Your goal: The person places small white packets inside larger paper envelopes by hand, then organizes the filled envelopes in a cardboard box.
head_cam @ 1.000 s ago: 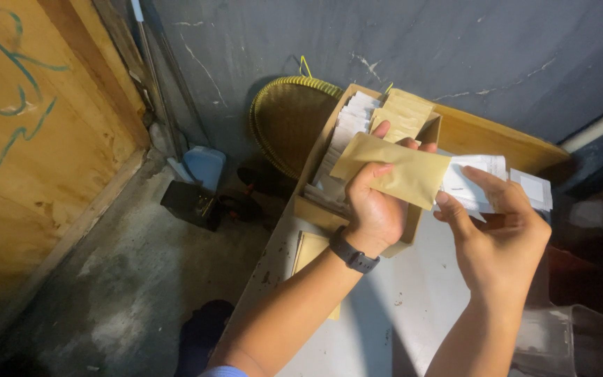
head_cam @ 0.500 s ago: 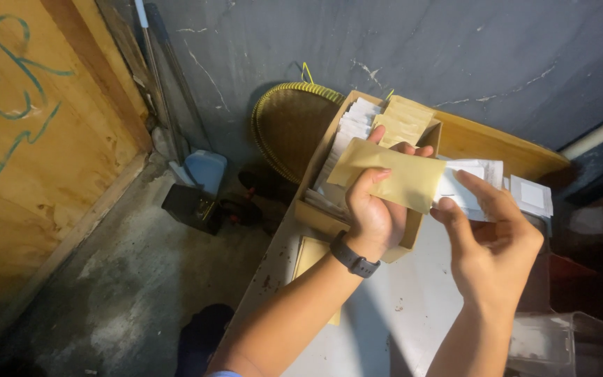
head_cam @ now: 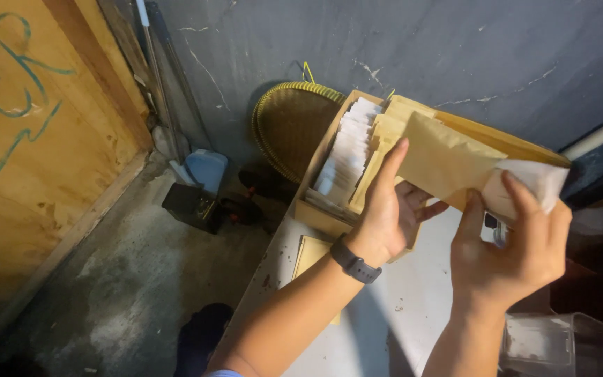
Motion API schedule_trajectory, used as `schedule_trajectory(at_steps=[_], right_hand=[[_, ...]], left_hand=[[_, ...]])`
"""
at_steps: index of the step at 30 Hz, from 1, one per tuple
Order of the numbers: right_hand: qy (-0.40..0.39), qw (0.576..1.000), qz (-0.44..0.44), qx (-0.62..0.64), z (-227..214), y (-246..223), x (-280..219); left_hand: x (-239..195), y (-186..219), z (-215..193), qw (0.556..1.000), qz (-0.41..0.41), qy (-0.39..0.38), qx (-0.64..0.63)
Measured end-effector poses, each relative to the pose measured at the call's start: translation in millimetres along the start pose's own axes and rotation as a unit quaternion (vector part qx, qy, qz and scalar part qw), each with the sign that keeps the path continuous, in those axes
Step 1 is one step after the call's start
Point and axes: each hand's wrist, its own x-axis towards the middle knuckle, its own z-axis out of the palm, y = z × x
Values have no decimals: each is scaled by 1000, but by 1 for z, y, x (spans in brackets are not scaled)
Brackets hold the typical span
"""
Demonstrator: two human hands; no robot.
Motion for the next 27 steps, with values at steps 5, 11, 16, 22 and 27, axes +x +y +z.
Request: schedule_trajectory(at_steps=[5, 11, 16, 22, 27], right_hand=[[-142, 980, -128, -57, 2, -25, 6], [-193, 966, -168, -34, 21, -33, -9], [-194, 969, -149, 27, 16, -47, 2], [-181, 972, -148, 39, 6, -52, 8], [-175, 975, -103, 85, 5, -51, 9]], left_hand=[[2, 17, -1, 995, -92, 45, 0], [-2, 35, -9, 997, -63, 3, -33], [14, 28, -25, 980, -121, -28, -152], [22, 20, -28, 953, -84, -67, -283], [16, 15, -20, 959, -28, -52, -279]])
